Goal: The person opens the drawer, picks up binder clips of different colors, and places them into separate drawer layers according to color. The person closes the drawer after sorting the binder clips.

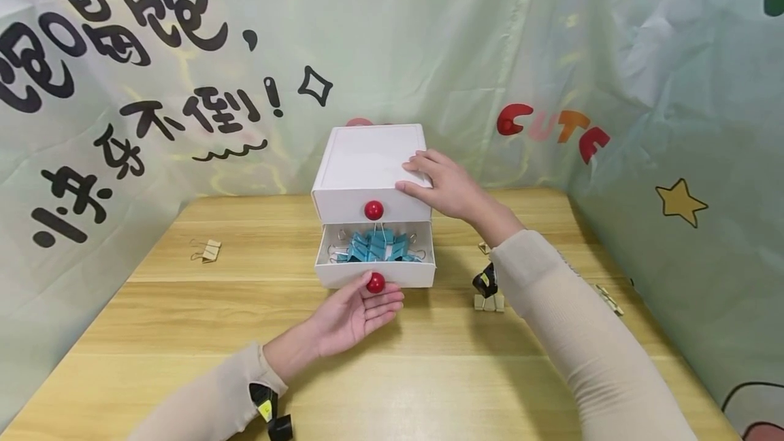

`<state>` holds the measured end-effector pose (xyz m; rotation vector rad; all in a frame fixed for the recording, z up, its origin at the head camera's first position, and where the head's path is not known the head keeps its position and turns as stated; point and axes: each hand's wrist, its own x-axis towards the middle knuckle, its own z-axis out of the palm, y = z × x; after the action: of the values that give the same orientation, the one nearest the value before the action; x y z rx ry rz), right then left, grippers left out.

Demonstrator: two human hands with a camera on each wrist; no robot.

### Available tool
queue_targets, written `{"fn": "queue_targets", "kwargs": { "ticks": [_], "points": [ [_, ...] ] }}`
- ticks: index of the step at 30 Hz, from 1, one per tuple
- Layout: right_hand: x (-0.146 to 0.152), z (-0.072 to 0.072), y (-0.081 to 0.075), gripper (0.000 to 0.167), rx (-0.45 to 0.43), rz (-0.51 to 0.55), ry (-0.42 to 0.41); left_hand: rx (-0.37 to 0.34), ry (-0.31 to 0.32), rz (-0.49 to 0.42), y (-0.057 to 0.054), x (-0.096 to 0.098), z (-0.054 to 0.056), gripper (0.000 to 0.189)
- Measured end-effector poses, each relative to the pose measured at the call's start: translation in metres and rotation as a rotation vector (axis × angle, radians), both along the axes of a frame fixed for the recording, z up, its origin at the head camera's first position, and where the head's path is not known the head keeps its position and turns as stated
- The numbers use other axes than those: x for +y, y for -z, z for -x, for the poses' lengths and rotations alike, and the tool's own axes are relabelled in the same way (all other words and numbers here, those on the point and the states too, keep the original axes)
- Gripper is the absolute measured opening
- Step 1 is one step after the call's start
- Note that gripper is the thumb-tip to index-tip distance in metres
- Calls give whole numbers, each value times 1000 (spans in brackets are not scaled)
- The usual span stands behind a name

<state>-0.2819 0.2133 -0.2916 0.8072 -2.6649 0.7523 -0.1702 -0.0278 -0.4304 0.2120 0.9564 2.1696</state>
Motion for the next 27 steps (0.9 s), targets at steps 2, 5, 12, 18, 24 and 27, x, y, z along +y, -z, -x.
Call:
{"fn": "queue_targets", "kwargs": {
  "ticks": [2, 5, 12, 18, 24, 27],
  "points": [
    [0, 1, 0, 57, 5, 5, -2, 1, -16, -9, 0, 1, 0, 49],
    [1, 0, 1, 56, 7, 5, -1, -16, -33, -19, 0, 3, 2, 48],
    [-1, 0, 1, 54, 11, 8, -9, -7, -74, -18, -1, 5, 6, 48],
    [-1, -1, 0, 53, 14, 8, -5, -23, -109, -7, -2, 8, 11, 53],
    [-1, 0, 1, 54, 8, 8, -7, -37, -146, 7, -4, 12, 17, 56],
    [-1, 0, 1, 53, 7, 8, -5, -51, -188, 6, -7, 15, 23, 58]
  ]
}}
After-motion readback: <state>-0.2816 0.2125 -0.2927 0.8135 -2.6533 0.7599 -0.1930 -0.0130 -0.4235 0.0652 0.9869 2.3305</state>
